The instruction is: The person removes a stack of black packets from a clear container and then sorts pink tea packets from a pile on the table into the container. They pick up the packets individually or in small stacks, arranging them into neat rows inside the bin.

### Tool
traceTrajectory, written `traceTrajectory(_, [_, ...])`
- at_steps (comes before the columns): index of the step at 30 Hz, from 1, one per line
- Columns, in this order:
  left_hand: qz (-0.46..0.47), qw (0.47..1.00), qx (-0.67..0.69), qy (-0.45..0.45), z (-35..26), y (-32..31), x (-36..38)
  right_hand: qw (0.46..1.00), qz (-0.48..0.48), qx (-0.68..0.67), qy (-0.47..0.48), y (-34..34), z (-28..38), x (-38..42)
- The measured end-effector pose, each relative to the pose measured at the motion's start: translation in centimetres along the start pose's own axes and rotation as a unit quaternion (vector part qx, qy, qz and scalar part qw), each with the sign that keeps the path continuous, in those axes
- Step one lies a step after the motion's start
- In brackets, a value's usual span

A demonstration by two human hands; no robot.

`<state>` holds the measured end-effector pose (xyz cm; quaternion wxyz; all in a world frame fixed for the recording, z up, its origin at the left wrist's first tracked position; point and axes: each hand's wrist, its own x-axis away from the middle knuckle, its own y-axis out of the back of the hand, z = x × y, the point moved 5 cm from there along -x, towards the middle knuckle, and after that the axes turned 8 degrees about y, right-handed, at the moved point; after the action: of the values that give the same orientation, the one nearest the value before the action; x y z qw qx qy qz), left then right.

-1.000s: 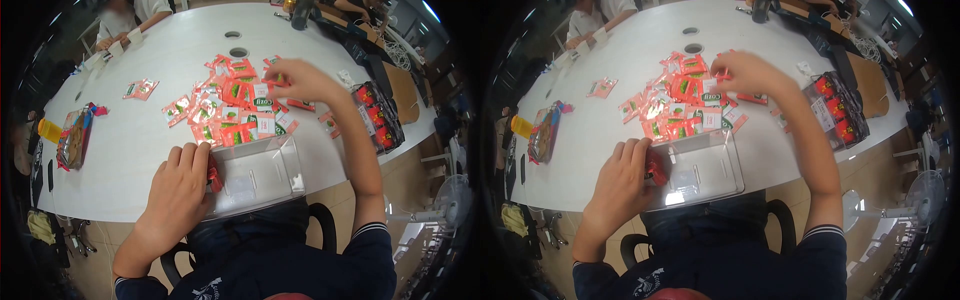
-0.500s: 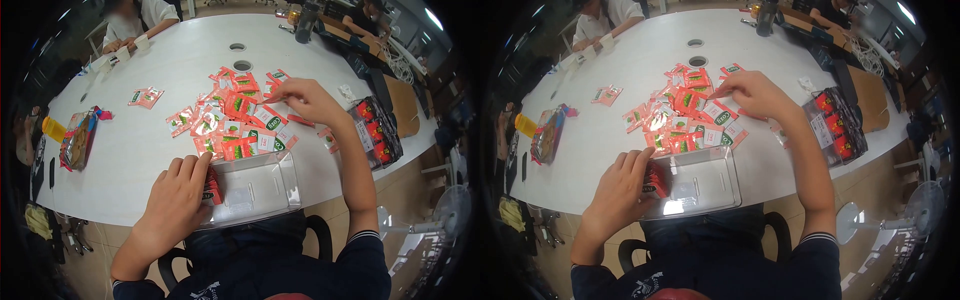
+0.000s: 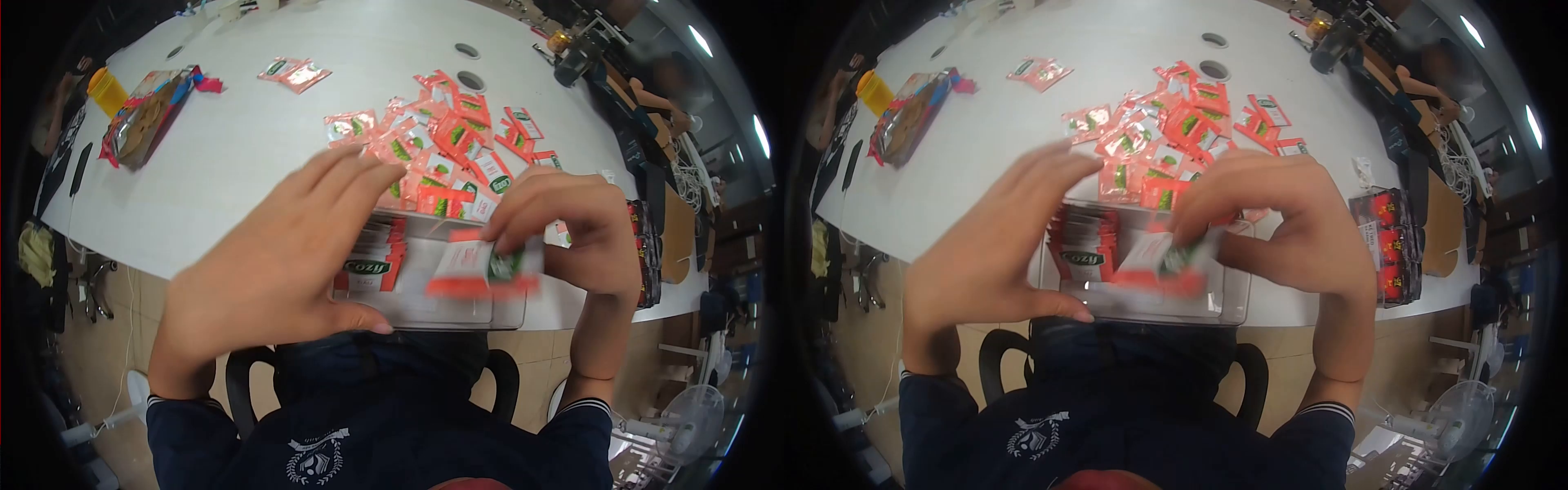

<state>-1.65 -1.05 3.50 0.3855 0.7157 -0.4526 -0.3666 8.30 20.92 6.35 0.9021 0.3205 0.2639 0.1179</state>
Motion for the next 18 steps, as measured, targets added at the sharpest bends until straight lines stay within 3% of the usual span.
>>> traceTrajectory(1, [-0.023,0.999,0.025,-0.024,0.1,0.7,0.2,1.000,0.011,-0.014,0.020,-0.6,0.4,-0.7])
traceTrajectory(4, [0.030,0.980,0.163,-0.107,-0.3,1.5,-0.3,0.998,0.019,-0.038,0.038,-2.5,1.8,-2.6])
traceTrajectory(6, [0.017,0.980,0.178,-0.087,-0.7,1.4,-0.2,0.999,-0.004,-0.040,-0.019,-3.4,2.0,-3.5])
traceTrajectory(10, [-0.006,0.974,0.228,-0.008,0.1,0.9,0.9,0.996,0.003,-0.086,0.001,-4.0,0.7,-3.1])
traceTrajectory(13, [-0.033,0.974,0.223,-0.027,0.5,-0.2,1.0,0.994,0.019,-0.104,0.017,-4.6,0.1,-3.1])
traceTrajectory(18, [-0.025,0.950,0.303,0.074,0.7,-0.5,0.7,0.995,0.002,-0.103,0.014,-4.8,-0.3,-3.5])
